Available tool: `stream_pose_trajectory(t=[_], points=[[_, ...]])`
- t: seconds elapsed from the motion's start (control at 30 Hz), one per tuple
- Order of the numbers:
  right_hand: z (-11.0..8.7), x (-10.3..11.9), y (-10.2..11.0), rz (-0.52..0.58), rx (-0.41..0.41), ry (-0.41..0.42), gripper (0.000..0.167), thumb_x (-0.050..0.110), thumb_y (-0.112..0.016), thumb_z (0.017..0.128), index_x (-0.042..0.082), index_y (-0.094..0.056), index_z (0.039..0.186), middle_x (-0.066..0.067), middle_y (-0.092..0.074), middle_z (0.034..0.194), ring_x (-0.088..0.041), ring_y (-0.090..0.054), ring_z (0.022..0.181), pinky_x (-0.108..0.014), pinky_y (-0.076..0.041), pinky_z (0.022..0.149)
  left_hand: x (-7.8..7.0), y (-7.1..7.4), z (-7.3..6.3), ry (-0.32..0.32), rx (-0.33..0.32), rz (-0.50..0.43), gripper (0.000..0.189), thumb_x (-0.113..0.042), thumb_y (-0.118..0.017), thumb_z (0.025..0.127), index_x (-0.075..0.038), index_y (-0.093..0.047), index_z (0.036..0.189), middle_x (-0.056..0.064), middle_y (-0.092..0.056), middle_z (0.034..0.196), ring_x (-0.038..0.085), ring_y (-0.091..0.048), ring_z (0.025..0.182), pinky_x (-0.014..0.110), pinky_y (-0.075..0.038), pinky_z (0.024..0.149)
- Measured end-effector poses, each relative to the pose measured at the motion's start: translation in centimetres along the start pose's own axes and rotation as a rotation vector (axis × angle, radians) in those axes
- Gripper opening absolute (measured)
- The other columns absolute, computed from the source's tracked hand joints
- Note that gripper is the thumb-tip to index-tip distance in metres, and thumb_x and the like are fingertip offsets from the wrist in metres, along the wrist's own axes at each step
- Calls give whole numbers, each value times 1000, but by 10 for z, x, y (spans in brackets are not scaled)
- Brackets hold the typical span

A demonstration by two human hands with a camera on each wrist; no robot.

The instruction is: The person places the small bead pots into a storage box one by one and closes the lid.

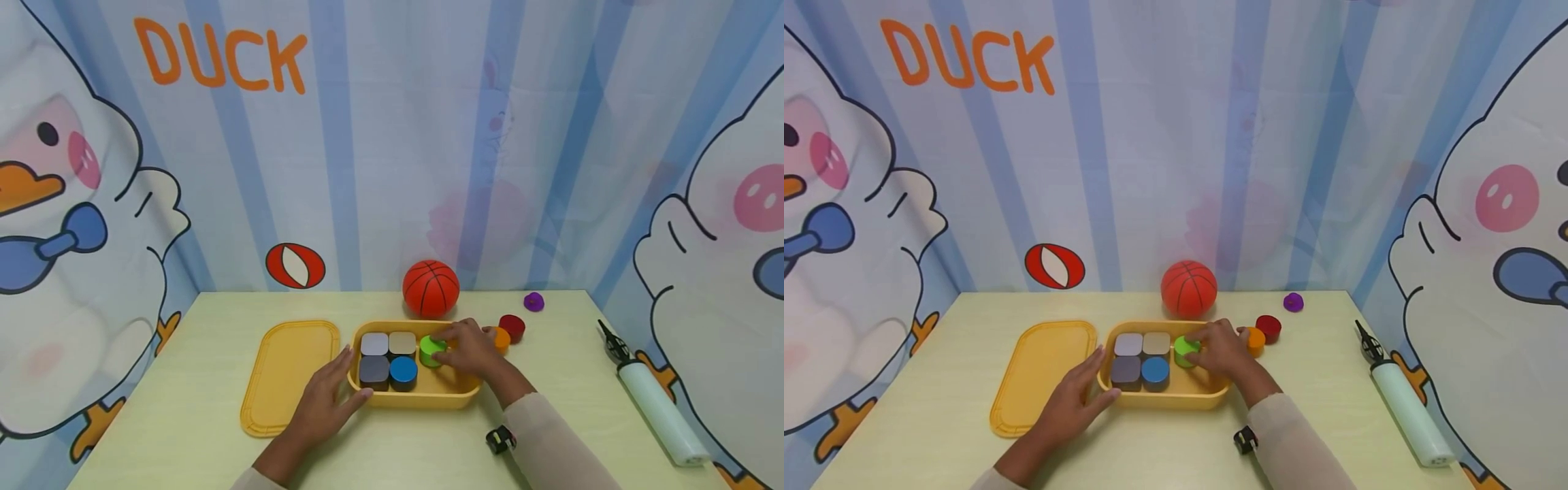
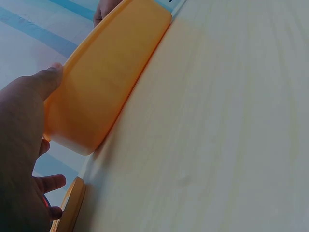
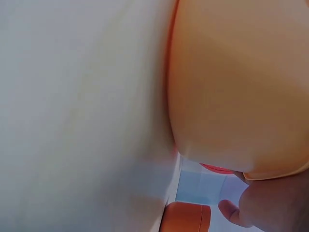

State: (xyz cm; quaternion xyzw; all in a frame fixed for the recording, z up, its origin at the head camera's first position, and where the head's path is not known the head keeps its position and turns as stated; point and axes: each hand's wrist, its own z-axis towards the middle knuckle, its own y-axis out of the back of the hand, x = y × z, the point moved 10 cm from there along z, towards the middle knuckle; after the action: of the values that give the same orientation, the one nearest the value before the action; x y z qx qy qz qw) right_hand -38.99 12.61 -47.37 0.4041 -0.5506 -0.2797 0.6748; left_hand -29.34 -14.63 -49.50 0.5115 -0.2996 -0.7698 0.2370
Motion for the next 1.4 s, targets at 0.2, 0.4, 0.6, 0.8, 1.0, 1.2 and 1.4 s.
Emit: stream_pose_trajectory(t=[0.2, 0.4, 0.6, 0.8, 1.0, 1.2, 1.4], points=[[-2, 1, 2, 18, -3, 21, 36, 30, -90, 91, 24, -85, 126, -6, -77, 135, -31, -54, 130, -68, -27, 112, -1, 0, 0, -9, -4, 0, 84, -51, -73, 103, -8, -42, 168, 10, -38, 177, 42, -44, 160, 67, -38, 128], [-1, -1, 1, 47, -15, 32, 35, 31, -91, 90, 22, -86, 124, -3, -80, 128, -29, -55, 125, -63, -27, 106, 1, -1, 1, -10, -2, 0, 84, -51, -74, 103, -7, -42, 167, 12, -39, 176, 42, -44, 160, 67, -38, 128], [0, -2, 1, 57, -21, 21, 35, 31, -92, 89, 22, -86, 123, -2, -80, 126, -28, -56, 125, -63, -27, 107, 0, -1, 1, -7, -2, 1, 85, -52, -74, 102, -7, -42, 167, 12, -40, 176, 42, -44, 160, 67, -38, 128], [-2, -2, 7, 113, -55, 54, 33, 29, -91, 90, 18, -86, 121, -4, -82, 127, -33, -59, 129, -68, -29, 110, 2, -2, 0, -9, -4, 7, 84, -51, -74, 103, -7, -43, 167, 12, -40, 176, 41, -45, 160, 67, -39, 127], [-7, -8, 18, 253, -122, 115, 35, 28, -85, 96, 12, -83, 127, -13, -76, 139, -41, -57, 140, -72, -35, 124, 2, 0, 0, -18, -11, 4, 84, -51, -74, 103, -7, -42, 167, 12, -40, 175, 42, -45, 159, 68, -39, 127], [-15, -23, 40, 342, -273, 181, 33, 23, -82, 100, 7, -81, 129, -16, -73, 140, -42, -54, 143, -70, -44, 121, 4, -1, 0, -11, -11, 11, 84, -52, -73, 103, -9, -42, 168, 11, -39, 176, 42, -44, 160, 68, -38, 127], [-22, -52, 52, 289, -347, 118, 35, 20, -82, 99, 4, -78, 130, -18, -68, 146, -45, -39, 152, -82, -21, 123, 3, -2, -1, -18, -8, 0, 84, -52, -73, 103, -8, -41, 168, 12, -39, 176, 43, -44, 160, 68, -38, 127]])
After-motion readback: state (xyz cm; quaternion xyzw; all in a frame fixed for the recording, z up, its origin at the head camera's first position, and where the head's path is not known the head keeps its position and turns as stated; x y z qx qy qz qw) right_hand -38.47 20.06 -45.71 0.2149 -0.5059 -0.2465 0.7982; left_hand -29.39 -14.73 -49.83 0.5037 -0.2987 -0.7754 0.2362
